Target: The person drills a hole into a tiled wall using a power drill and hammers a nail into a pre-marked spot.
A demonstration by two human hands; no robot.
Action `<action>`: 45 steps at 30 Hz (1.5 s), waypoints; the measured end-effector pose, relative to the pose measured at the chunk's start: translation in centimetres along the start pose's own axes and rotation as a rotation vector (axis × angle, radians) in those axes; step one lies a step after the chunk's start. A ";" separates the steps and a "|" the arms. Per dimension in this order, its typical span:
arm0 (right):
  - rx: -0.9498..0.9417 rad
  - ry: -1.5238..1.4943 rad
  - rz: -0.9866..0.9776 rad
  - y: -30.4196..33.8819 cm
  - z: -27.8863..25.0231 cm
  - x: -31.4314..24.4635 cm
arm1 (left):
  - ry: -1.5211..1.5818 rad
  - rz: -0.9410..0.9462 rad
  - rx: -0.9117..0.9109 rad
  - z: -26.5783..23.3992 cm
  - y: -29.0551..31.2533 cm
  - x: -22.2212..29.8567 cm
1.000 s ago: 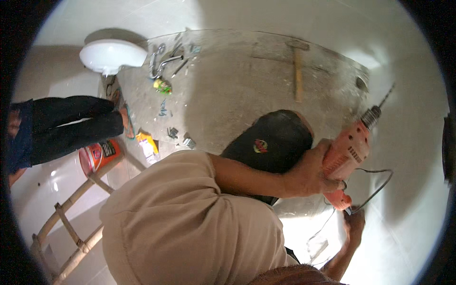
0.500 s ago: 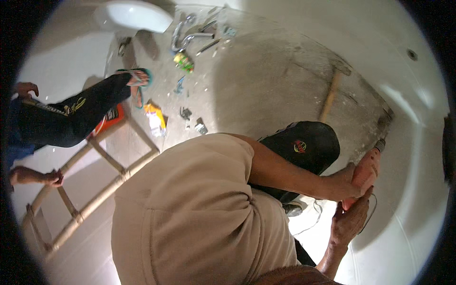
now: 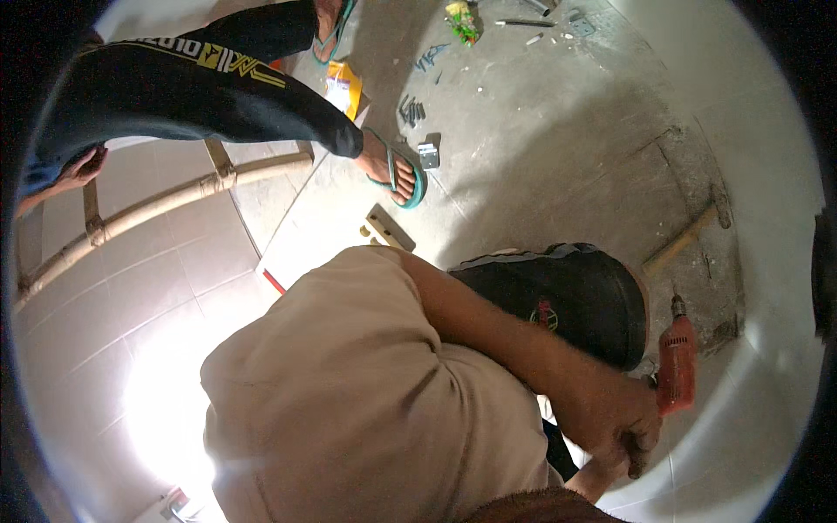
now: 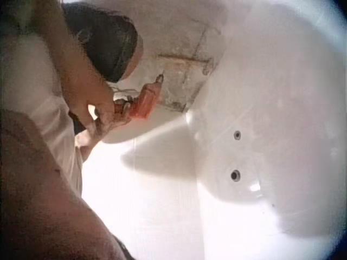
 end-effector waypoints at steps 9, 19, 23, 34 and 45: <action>-0.066 -0.074 0.026 -1.0 2.0 3.1 | -0.601 -0.317 1.270 -36.9 33.9 -3.7; 0.120 -0.090 0.029 -0.2 1.0 4.6 | -1.367 -0.874 1.950 -40.5 49.8 2.5; -0.078 -0.092 0.035 0.4 1.7 4.1 | -1.406 -0.878 1.923 -40.2 50.5 2.6; -0.330 -0.165 0.048 -1.4 1.2 4.5 | -1.880 -1.134 1.305 -43.7 51.0 1.6; -0.254 -0.451 0.172 -3.9 1.8 6.6 | -1.857 -0.529 0.731 -36.5 35.0 -5.3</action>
Point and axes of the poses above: each hand's wrist, its own y-axis away from the middle knuckle, its own z-axis out of the palm, x = y × z, the point moved 8 cm from there along -y, towards the middle knuckle, and after that the axes turned 15 degrees about z, right-handed, at the moved point
